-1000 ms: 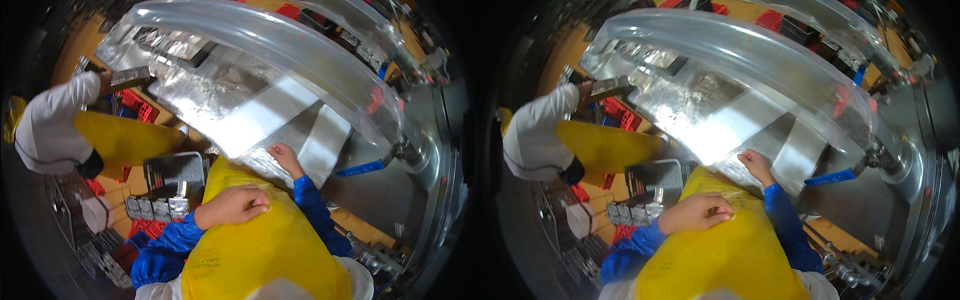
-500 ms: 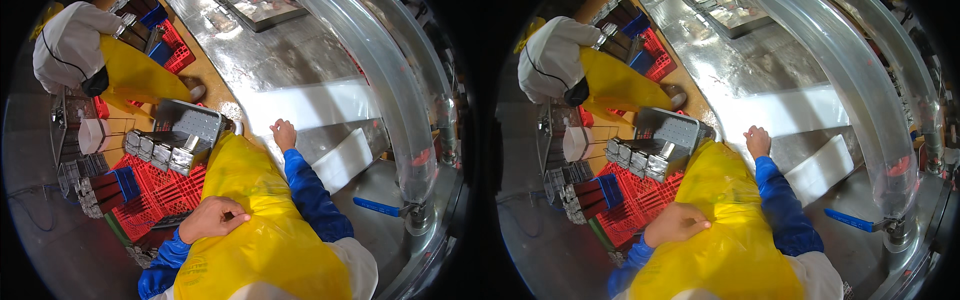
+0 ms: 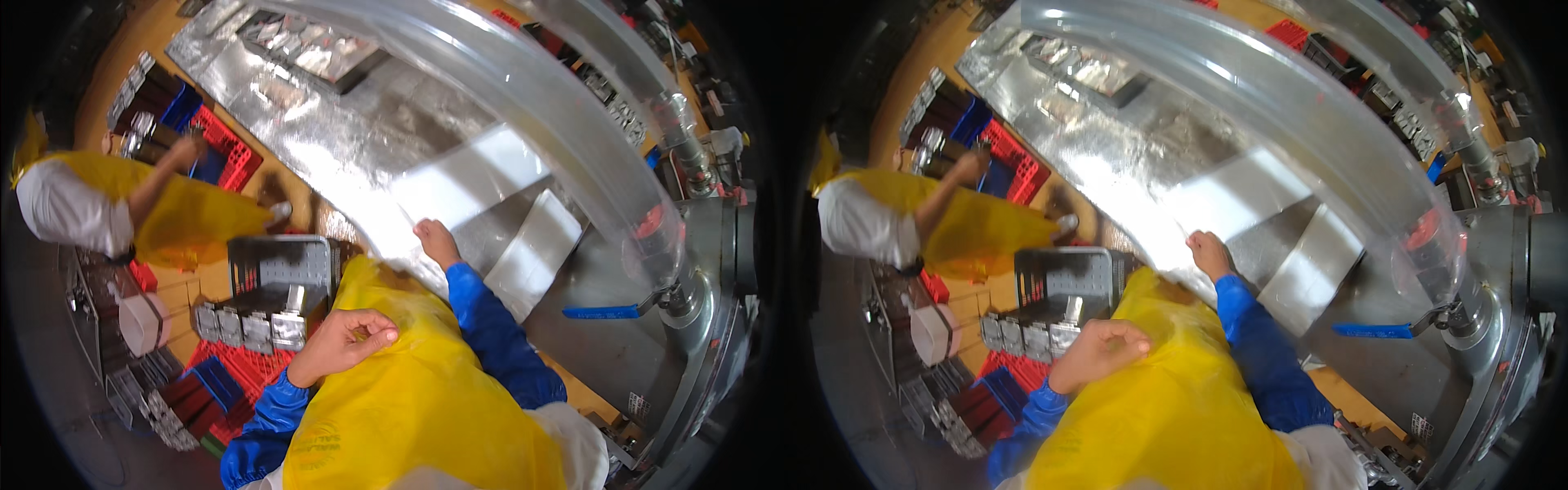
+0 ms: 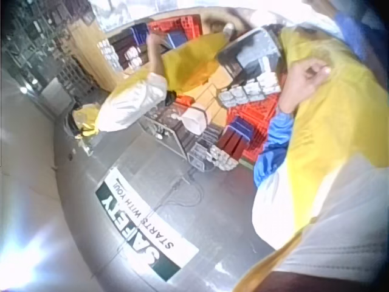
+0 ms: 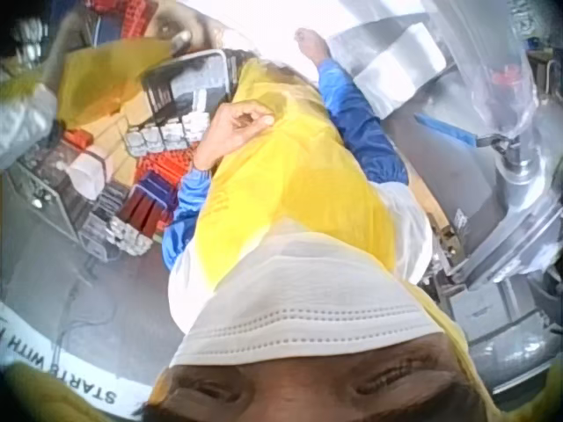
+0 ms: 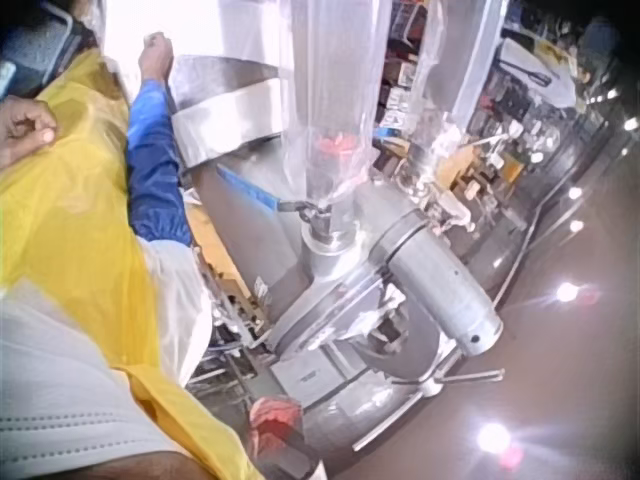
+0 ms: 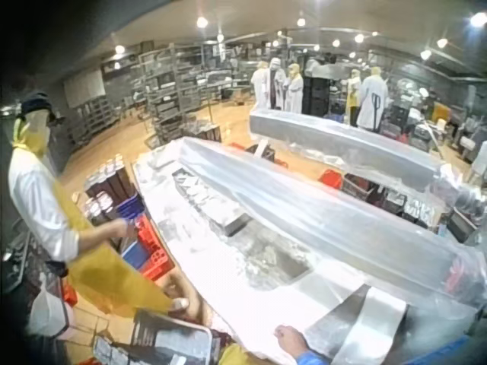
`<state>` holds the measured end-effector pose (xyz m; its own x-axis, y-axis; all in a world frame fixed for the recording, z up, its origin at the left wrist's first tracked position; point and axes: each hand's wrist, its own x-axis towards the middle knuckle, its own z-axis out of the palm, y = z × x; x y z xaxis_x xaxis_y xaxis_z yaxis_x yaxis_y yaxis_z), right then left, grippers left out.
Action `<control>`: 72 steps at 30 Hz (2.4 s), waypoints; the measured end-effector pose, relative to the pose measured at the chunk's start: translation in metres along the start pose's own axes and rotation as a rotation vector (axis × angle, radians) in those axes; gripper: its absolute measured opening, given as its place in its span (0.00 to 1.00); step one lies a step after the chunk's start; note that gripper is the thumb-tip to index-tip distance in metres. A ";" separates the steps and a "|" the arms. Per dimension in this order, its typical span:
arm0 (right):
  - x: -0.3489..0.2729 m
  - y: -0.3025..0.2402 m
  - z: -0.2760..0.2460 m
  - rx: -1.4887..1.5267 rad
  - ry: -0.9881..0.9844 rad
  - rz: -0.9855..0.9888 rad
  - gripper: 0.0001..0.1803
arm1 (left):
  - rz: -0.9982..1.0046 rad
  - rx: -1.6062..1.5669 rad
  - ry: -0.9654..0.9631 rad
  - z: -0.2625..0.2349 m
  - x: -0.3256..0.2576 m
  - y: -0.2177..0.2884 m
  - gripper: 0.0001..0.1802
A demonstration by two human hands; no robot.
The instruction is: The person repeatedly places a long metal component into a machine, secures it with a blue-handled clamp, and removes it. The person repeats this cycle multiple times while a coworker works nearby.
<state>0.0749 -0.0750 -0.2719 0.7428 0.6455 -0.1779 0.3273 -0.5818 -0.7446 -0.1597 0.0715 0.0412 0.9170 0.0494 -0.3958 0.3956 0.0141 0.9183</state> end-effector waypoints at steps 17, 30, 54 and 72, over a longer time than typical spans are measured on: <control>-0.109 -0.078 -0.143 -0.029 0.170 -0.016 0.16 | 0.318 0.251 0.208 0.020 0.195 -0.038 0.12; -0.126 -0.063 -0.172 0.445 0.384 0.207 0.09 | 0.235 0.491 0.133 0.006 0.176 -0.021 0.16; -0.187 -0.110 -0.167 0.185 0.898 0.401 0.19 | 0.511 0.805 -0.140 0.039 0.180 0.017 0.11; -0.173 -0.140 -0.168 1.565 0.843 -0.025 0.05 | 0.809 0.250 -0.126 0.069 0.186 0.033 0.11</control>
<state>-0.0009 -0.1888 -0.0288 0.9814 -0.0510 -0.1853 -0.0930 0.7177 -0.6901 0.0278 0.0126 -0.0022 0.9150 -0.1627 0.3693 -0.3970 -0.1989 0.8960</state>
